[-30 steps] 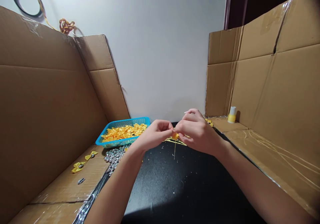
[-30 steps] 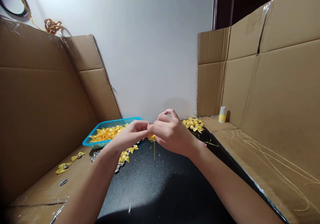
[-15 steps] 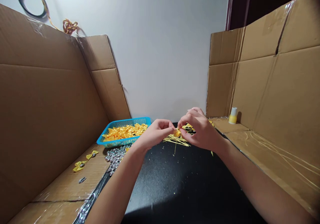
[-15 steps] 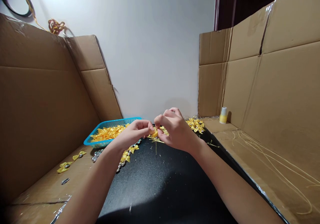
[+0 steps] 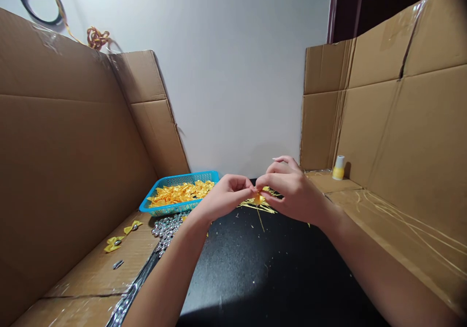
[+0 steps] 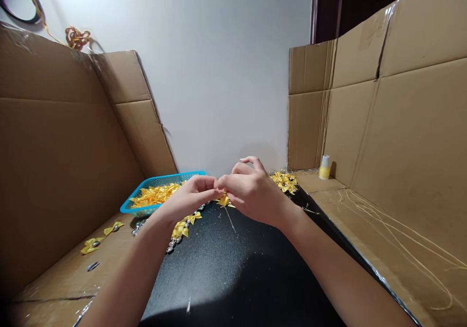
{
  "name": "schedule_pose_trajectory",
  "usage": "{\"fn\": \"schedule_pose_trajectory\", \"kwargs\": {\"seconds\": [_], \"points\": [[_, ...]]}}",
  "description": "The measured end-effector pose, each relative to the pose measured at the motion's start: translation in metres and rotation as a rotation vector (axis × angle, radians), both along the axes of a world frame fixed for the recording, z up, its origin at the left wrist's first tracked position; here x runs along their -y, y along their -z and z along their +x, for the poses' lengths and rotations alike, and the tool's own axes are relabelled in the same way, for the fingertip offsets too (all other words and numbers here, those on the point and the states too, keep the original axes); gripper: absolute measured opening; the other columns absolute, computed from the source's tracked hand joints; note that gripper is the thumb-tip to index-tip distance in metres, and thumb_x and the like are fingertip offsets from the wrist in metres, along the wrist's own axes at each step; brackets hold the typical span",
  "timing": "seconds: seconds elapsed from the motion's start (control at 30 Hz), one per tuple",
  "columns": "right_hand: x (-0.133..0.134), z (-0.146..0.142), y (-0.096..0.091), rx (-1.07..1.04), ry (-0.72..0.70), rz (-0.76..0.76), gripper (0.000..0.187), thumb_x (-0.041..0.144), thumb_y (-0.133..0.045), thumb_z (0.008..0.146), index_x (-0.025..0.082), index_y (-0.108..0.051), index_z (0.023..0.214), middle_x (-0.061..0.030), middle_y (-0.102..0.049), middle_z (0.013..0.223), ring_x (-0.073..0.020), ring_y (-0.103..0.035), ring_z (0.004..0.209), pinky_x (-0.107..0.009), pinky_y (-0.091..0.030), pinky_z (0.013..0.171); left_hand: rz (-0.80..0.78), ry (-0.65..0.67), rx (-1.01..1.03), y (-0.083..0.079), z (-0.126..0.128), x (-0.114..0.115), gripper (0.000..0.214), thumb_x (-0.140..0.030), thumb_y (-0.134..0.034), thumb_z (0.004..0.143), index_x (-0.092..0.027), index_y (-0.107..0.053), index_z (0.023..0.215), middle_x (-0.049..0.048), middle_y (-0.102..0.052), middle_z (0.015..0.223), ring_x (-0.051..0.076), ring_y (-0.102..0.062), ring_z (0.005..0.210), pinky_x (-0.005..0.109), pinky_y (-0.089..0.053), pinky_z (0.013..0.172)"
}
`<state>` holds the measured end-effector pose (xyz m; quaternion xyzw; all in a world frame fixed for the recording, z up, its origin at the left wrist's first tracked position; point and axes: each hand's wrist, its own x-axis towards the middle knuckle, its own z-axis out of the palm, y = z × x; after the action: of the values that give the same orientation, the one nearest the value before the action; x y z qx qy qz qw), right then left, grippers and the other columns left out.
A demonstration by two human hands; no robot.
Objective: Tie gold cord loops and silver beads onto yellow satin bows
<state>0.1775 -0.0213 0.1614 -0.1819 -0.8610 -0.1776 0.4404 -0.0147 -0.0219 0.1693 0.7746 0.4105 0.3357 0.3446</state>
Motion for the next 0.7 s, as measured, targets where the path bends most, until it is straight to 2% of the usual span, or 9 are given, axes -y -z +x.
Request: {"fn": "schedule_pose_trajectory", "kwargs": {"seconds": [0.2,0.4,0.57,0.7], "points": [[0.0,0.0,0.0,0.011,-0.028,0.02,0.017,0.006,-0.052,0.08,0.023,-0.055,0.085,0.0042,-0.06,0.07,-0.013,-0.054,0.071,-0.037,-0.031,0.096,-0.004,0.011,-0.005,0.0,-0.001,0.001,0.021,-0.036,-0.057,0.075,-0.015,-0.06,0.07,-0.0037,-0.044,0.06,0.009,-0.035,0.057,0.023,-0.025,0.052],[-0.004,-0.004,0.007,0.007,-0.005,0.088,0.022,0.004,-0.052,0.077,0.024,-0.055,0.083,0.0064,-0.064,0.069,-0.0131,-0.053,0.071,-0.035,-0.028,0.095,-0.003,0.019,0.012,0.003,0.002,-0.001,0.021,-0.032,-0.055,0.073,-0.015,-0.055,0.061,-0.0054,-0.039,0.055,0.008,-0.029,0.052,0.023,-0.02,0.05],[-0.006,-0.006,0.01,-0.01,0.021,0.116,0.019,0.006,-0.053,0.078,0.025,-0.054,0.079,0.0075,-0.061,0.062,-0.013,-0.05,0.065,-0.036,-0.028,0.094,-0.075,0.025,0.003,0.003,0.002,-0.003,0.022,-0.033,-0.055,0.072,-0.016,-0.052,0.058,-0.0064,-0.036,0.054,0.008,-0.025,0.05,0.024,-0.016,0.048],[-0.007,-0.007,0.013,-0.019,0.001,0.112,0.021,0.005,-0.052,0.077,0.026,-0.052,0.079,0.0076,-0.06,0.061,-0.013,-0.049,0.063,-0.035,-0.029,0.089,-0.128,0.055,0.003,0.005,0.0,-0.008,0.02,-0.032,-0.053,0.072,-0.016,-0.055,0.059,-0.006,-0.038,0.054,0.008,-0.027,0.051,0.024,-0.019,0.049]]}}
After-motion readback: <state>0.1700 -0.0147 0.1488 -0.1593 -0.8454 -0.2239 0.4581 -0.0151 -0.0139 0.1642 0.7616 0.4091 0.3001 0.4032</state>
